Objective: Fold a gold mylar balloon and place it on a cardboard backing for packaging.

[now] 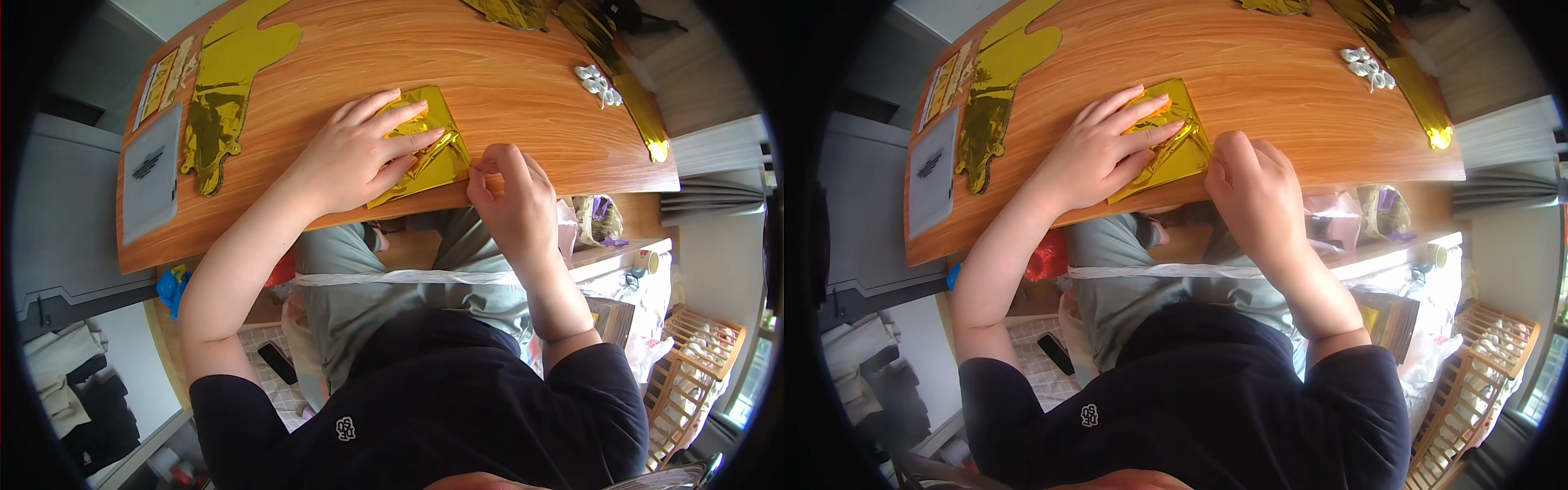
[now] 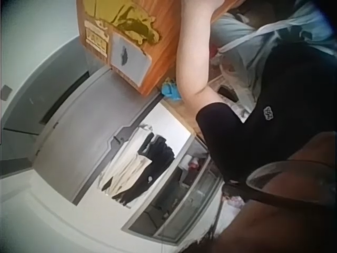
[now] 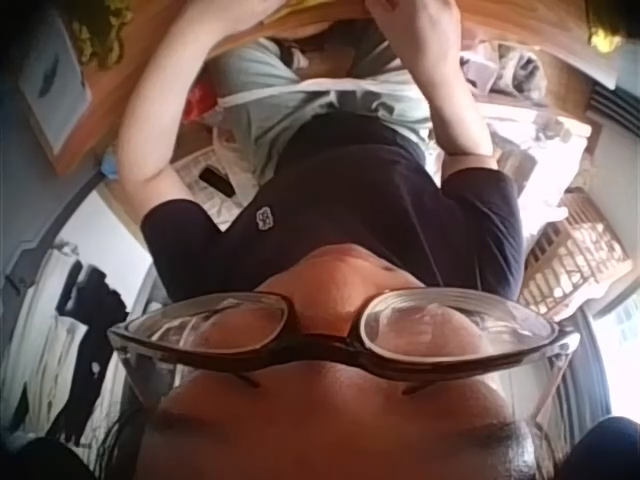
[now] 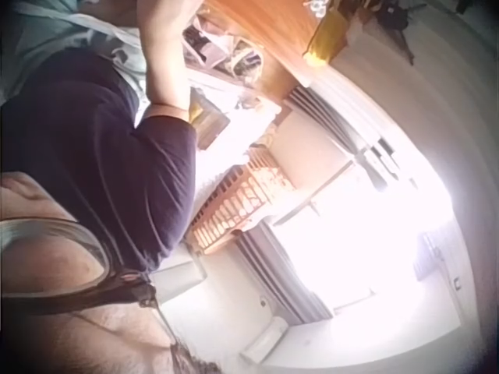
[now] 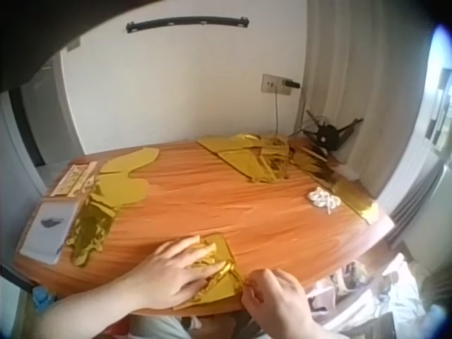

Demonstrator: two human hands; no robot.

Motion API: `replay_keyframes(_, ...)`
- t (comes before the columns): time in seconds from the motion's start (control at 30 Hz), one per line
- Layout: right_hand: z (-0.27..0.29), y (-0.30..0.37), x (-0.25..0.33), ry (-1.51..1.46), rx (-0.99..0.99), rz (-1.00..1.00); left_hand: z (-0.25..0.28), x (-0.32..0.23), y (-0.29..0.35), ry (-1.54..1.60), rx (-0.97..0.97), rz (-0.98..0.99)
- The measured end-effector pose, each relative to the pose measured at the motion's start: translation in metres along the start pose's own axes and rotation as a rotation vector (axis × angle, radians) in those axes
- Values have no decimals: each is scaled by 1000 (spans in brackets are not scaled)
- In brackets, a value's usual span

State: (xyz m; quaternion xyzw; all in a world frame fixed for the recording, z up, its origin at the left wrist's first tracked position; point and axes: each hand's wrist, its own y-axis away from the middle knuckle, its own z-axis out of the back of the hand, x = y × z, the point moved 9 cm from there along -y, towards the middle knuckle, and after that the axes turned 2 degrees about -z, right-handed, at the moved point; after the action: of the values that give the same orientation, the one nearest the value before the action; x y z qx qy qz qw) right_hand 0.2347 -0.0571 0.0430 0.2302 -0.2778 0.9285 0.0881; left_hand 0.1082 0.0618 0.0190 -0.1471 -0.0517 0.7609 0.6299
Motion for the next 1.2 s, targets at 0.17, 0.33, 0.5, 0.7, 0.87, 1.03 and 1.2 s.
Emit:
replay_keyframes(0.17,-4,-1,2,3,34,-4,-2,1,0,-8,10,8)
replay_keyframes(0.33,-6,-1,2,-32,78,6,-2,0,-1,-5,3,2)
replay_keyframes(0.5,-1,-7,7,-18,135,117,-1,0,0,-2,-5,1)
replay_keyframes(0.7,4,1,-3,-90,151,211,0,0,0,13,-24,-14)
replay_keyframes(0.87,2,6,-15,-162,138,159,0,0,1,8,-23,-16)
replay_keyframes(1.03,7,4,-2,-61,139,276,-1,0,0,7,-20,-14)
replay_keyframes(1.2,10,-2,7,-24,206,336,0,0,2,3,-19,-10)
